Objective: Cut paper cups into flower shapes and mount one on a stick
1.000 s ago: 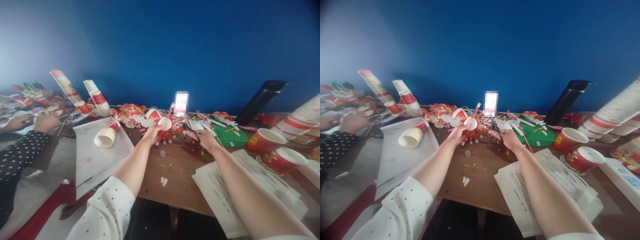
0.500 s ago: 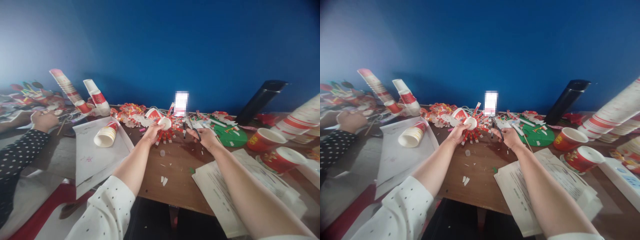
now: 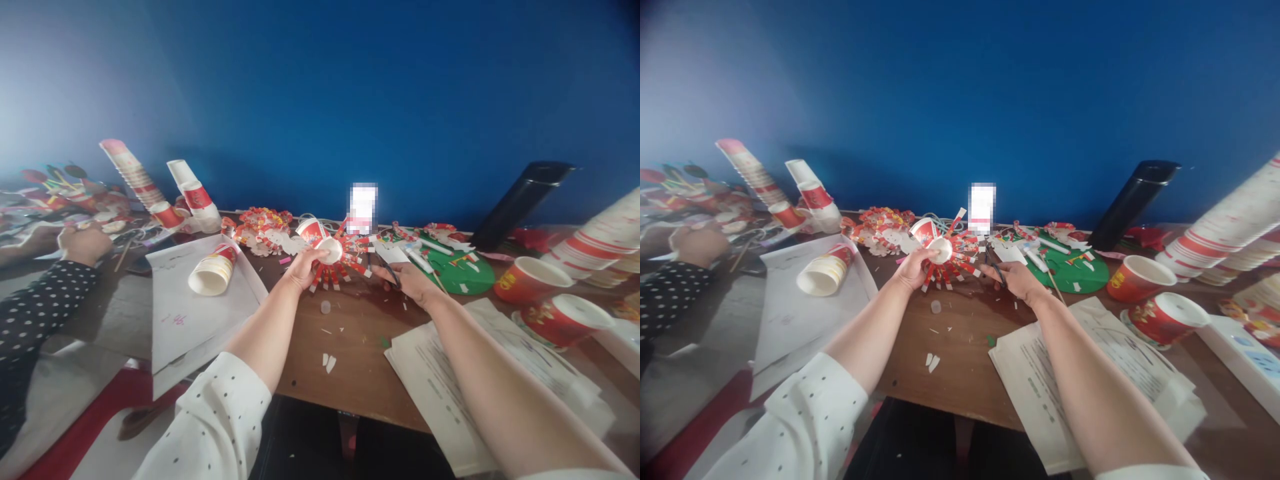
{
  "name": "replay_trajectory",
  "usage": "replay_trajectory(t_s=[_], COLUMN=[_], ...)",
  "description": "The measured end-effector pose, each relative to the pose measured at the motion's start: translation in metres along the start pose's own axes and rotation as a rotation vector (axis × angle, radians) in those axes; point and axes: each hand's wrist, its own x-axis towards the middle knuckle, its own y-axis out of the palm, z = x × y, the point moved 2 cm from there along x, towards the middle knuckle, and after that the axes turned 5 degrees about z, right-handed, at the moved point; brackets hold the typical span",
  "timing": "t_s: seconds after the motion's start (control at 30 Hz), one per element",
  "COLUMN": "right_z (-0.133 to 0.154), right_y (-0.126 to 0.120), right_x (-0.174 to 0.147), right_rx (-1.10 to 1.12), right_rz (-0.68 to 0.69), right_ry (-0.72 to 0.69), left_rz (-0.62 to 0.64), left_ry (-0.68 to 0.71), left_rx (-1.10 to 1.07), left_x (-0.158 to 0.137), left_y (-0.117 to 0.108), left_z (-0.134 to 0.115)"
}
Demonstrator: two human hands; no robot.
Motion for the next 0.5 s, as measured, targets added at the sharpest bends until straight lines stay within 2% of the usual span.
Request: replay_trajectory(t_s=[0.23, 0.5], right_z=[0.0057, 0.009], right_y=[-0.0016, -0.001], right_x=[-0.0028, -0.0054], right_rx=[-0.039, -0.041], right_rz=[-0.036, -0.076], right_ry=[-0.009, -0.004], left_rz=[0.043, 0.037], left_ry=[-0.023, -0.005], left_rx=[0.02, 0.021], left_x=[-0.0001, 0.0005], left_y=[0.0019, 0.0016], left_z=[-0.0013, -0.0016])
